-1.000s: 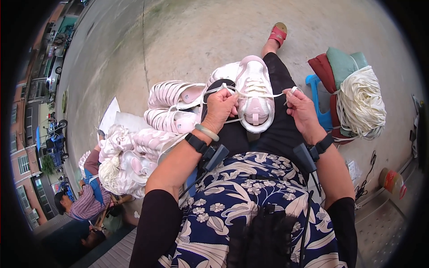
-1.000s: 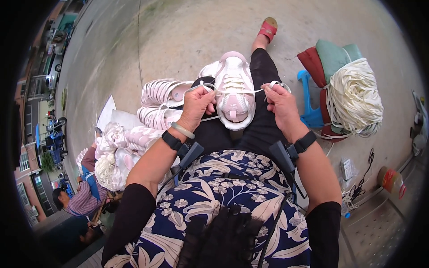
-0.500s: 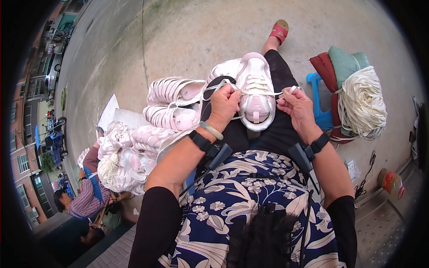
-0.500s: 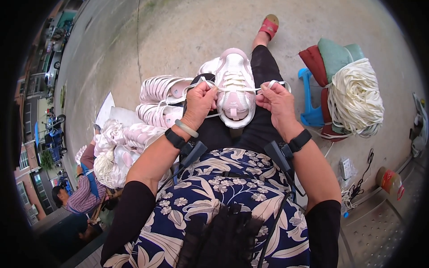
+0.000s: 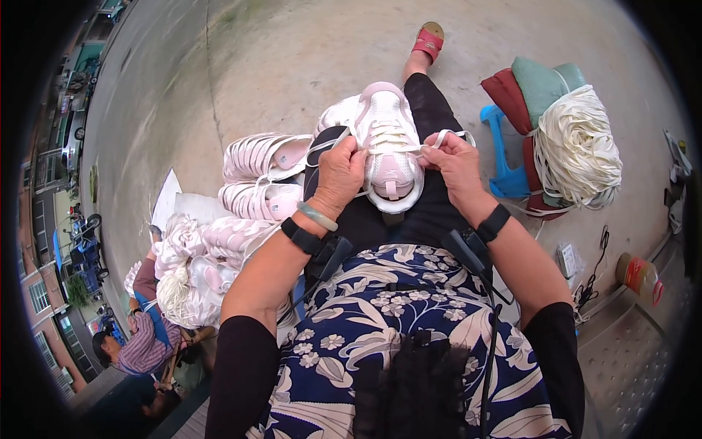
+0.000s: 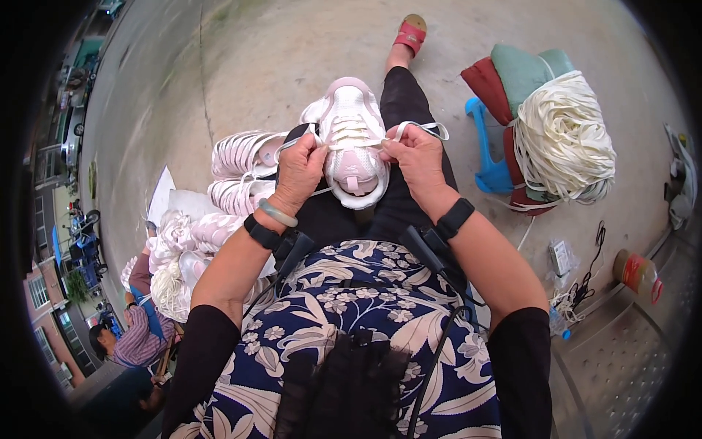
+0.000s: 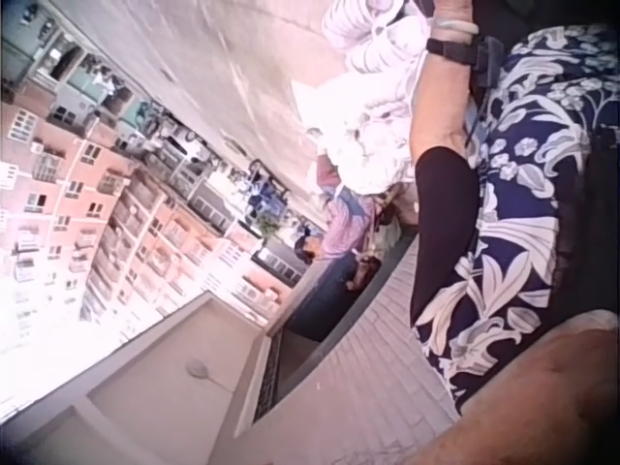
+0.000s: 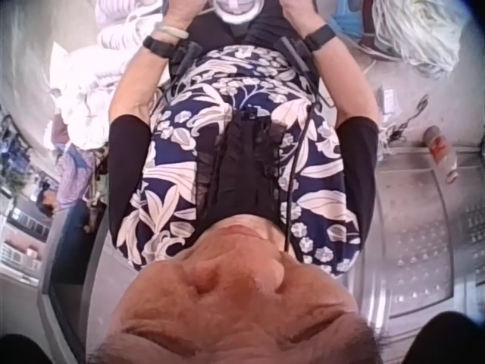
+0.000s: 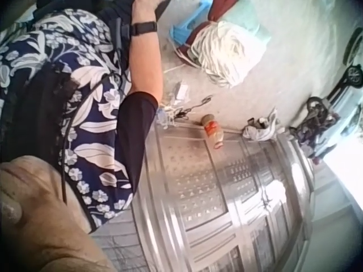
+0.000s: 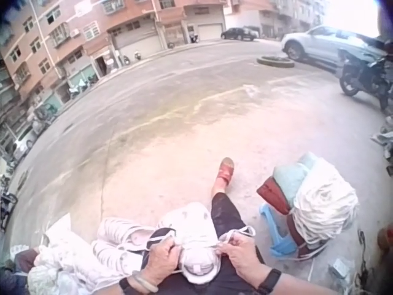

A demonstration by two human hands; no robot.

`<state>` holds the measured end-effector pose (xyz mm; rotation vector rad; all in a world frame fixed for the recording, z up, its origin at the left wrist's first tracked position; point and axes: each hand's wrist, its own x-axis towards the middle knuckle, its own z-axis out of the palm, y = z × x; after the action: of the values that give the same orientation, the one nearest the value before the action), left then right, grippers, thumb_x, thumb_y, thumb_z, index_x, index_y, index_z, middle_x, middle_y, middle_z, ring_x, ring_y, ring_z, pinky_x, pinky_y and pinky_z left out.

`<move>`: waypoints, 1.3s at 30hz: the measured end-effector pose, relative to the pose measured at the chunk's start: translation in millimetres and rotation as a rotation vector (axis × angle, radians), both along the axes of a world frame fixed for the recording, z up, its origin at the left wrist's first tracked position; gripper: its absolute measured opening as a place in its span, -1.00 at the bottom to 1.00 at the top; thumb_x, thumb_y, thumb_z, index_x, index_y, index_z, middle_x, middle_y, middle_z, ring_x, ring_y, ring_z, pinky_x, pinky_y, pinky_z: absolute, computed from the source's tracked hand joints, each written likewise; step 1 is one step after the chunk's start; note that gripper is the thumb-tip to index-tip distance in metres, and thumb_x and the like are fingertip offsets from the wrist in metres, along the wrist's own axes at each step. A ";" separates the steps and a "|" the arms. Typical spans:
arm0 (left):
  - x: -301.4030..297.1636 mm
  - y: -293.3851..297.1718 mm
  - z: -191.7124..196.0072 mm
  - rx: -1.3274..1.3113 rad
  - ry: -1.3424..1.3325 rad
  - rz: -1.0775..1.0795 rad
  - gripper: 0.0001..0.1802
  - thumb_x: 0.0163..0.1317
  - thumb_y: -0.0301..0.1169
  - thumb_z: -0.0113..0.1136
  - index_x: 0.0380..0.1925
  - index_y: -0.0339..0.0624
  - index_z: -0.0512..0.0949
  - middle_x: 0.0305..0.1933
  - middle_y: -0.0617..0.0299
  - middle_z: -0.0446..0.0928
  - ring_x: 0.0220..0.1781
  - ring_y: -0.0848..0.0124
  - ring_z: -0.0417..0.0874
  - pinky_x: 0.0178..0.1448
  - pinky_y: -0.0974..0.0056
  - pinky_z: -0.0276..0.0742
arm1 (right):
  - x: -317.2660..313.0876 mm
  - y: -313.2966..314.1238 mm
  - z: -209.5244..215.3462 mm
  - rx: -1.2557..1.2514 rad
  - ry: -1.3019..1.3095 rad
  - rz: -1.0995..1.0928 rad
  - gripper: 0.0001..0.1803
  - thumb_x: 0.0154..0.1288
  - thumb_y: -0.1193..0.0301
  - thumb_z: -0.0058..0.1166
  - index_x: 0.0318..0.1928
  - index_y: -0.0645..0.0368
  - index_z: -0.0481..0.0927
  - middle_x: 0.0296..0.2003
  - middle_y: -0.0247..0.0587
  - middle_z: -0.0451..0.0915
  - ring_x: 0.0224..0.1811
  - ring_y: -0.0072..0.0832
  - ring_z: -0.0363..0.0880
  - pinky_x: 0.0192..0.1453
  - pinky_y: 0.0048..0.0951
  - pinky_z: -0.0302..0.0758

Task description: The recorder is lacing white athletic shoes manually.

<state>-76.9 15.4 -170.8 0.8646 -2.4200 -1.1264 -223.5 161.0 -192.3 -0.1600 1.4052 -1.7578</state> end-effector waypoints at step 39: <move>20.4 13.5 -3.2 -0.257 0.126 -0.127 -0.46 -0.11 -0.32 0.39 -0.13 -0.26 0.38 -0.40 0.17 0.45 -0.57 0.37 0.46 -0.45 0.35 0.44 | 20.3 -15.0 26.7 0.033 1.139 0.050 -0.94 0.06 0.47 0.15 -0.47 0.14 0.53 -0.59 -0.28 0.51 -0.58 -0.39 0.50 -0.50 -0.44 0.35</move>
<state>-56.5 29.0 -174.0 0.5502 -2.4717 -0.8569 -203.2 146.0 -165.6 -1.3203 2.1432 -1.6174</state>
